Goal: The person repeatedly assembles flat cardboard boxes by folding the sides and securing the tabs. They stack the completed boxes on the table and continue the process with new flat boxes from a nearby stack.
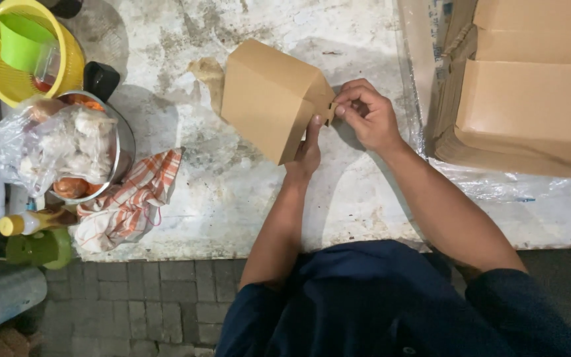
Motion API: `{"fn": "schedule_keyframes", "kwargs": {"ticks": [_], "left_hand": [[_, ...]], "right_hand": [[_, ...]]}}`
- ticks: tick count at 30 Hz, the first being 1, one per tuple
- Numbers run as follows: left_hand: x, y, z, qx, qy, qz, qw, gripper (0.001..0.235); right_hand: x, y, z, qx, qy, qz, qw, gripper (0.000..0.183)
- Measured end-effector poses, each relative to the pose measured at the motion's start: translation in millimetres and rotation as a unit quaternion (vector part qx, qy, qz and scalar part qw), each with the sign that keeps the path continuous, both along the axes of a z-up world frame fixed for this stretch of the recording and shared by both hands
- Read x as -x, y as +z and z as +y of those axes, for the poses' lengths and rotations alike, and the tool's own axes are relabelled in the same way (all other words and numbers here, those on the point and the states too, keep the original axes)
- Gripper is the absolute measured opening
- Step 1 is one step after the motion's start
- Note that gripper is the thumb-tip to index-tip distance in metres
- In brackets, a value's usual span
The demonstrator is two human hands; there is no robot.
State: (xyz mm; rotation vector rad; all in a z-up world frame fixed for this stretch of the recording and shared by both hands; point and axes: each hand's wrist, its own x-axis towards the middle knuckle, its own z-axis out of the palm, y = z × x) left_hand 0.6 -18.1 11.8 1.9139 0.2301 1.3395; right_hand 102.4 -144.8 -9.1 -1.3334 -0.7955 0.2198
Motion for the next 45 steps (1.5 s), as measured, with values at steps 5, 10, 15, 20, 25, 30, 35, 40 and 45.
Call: {"fn": "schedule_keyframes", "kwargs": {"ticks": [5, 10, 15, 20, 25, 30, 35, 40, 45], "left_hand": [[-2, -28, 5, 0.024, -0.024, -0.003, 0.999, 0.036], [-2, -9, -5, 0.024, -0.047, 0.051, 0.997, 0.03], [-1, -4, -3, 0.05, -0.072, 0.069, 0.994, 0.031], [4, -17, -6, 0.084, -0.067, 0.153, 0.982, 0.036], [10, 11, -19, 0.144, -0.051, 0.263, 0.953, 0.047], [-3, -6, -14, -0.2, 0.053, 0.078, 0.975, 0.031], [9, -45, 1, -0.201, -0.069, 0.178, 0.961, 0.024], [25, -41, -15, -0.383, 0.056, 0.236, 0.892, 0.045], [18, 77, 11, -0.284, 0.053, 0.098, 0.952, 0.033]], "right_hand": [[-1, 0, 0, 0.022, -0.012, -0.008, 1.0, 0.007], [-8, -9, -1, 0.023, -0.009, -0.014, 1.0, 0.007], [-9, -3, -3, 0.03, -0.001, -0.042, 0.999, 0.007], [-13, -11, -2, 0.053, -0.029, -0.067, 0.996, 0.006], [0, -12, 3, 0.047, -0.051, -0.041, 0.997, 0.006], [0, -19, 3, 0.031, 0.083, 0.105, 0.99, 0.048], [2, -8, -1, 0.085, 0.108, 0.11, 0.984, 0.069], [-4, 18, -6, 0.129, 0.06, 0.088, 0.986, 0.044], [-17, -1, -4, 0.145, 0.044, 0.181, 0.972, 0.026]]}}
